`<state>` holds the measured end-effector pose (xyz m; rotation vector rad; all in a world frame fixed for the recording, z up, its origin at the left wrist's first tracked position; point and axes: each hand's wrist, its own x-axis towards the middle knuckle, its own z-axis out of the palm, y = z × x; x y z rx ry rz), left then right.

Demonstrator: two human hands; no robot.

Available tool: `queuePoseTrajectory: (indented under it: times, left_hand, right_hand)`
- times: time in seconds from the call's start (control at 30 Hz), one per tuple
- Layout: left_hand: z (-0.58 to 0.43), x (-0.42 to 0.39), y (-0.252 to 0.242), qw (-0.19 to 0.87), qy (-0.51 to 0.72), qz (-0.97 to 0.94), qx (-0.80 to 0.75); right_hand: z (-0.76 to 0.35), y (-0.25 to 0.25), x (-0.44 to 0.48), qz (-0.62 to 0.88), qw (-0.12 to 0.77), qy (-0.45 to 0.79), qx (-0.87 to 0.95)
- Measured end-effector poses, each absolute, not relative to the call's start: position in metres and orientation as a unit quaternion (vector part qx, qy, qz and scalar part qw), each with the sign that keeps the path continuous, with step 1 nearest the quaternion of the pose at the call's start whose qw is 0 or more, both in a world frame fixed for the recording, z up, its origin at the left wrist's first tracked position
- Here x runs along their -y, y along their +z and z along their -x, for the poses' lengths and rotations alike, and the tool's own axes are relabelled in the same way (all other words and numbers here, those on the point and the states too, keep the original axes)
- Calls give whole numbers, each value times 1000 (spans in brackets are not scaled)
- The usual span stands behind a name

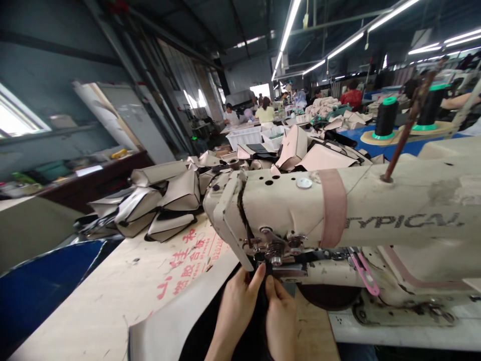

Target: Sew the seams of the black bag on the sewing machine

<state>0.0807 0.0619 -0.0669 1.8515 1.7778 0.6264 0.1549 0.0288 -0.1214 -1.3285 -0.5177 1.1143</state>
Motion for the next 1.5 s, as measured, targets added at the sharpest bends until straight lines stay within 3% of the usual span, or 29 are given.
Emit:
queuePoseTrajectory:
  times: [0.17, 0.3, 0.57, 1.17, 1.5]
  left_hand:
    - [-75, -70, -66, 262, 231, -688, -636]
    - [-73, -72, -67, 251, 222, -697, -634]
    - [-73, -72, -70, 241, 228, -692, -641]
    - [-75, -68, -69, 241, 232, -685, -647]
    - [-75, -65, -65, 229, 225, -701, -637]
  right_hand:
    - [-148, -131, -33, 525, 638, 543, 150]
    - [-155, -126, -31, 538, 624, 518, 229]
    - [-169, -110, -21, 679, 486, 205, 510]
    - [-160, -120, -38, 519, 632, 520, 243]
    - [-161, -123, -34, 529, 635, 506, 247]
